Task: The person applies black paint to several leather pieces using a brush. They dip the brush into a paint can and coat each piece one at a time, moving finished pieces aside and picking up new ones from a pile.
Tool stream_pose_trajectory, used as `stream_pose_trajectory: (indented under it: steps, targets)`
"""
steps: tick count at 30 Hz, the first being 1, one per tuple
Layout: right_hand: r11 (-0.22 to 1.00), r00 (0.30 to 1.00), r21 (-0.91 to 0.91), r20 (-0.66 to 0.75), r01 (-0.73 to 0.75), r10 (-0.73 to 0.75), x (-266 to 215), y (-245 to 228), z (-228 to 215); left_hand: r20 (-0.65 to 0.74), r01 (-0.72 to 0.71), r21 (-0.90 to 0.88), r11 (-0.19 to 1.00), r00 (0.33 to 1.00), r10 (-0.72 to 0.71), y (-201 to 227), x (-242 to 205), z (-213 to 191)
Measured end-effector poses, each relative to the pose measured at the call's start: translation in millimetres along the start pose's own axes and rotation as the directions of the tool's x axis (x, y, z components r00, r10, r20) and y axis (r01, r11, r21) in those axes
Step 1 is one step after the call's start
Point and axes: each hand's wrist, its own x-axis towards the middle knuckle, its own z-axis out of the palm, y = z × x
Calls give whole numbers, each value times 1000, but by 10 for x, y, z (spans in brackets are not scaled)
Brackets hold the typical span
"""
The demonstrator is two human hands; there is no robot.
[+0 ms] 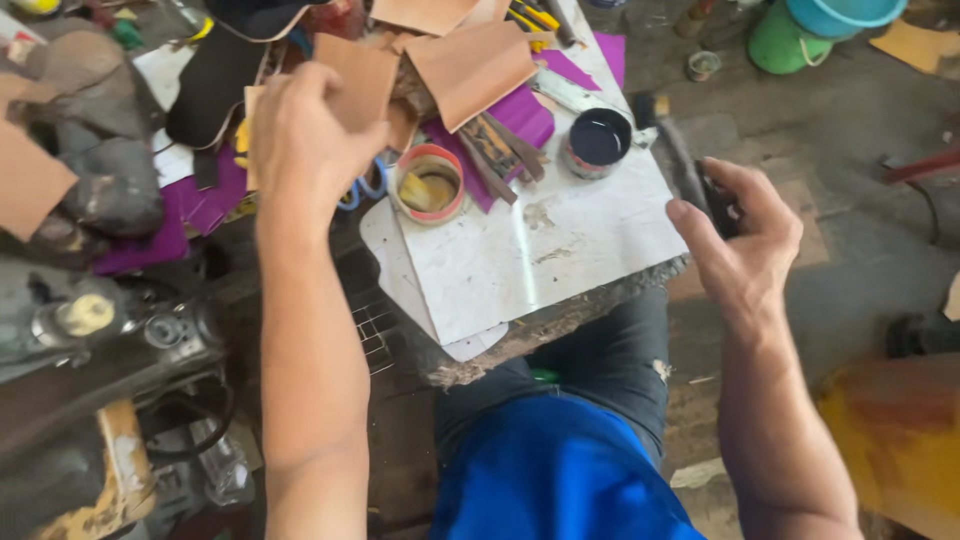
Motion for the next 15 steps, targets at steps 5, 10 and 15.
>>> stream_pose_trajectory:
  steps: [5, 10, 15]
  targets:
    - [821, 851, -412, 501, 396, -159, 433, -476, -206, -84, -336, -237, 911, 942, 326, 636, -760, -403]
    - [640, 798, -543, 569, 544, -196, 678, -329, -87, 112, -425, -286, 859, 875, 471, 1132, -1165, 406]
    - [545, 795, -629, 594, 555, -125, 749, -327, 39, 121, -462, -202, 863, 863, 490, 1280, -1339, 880]
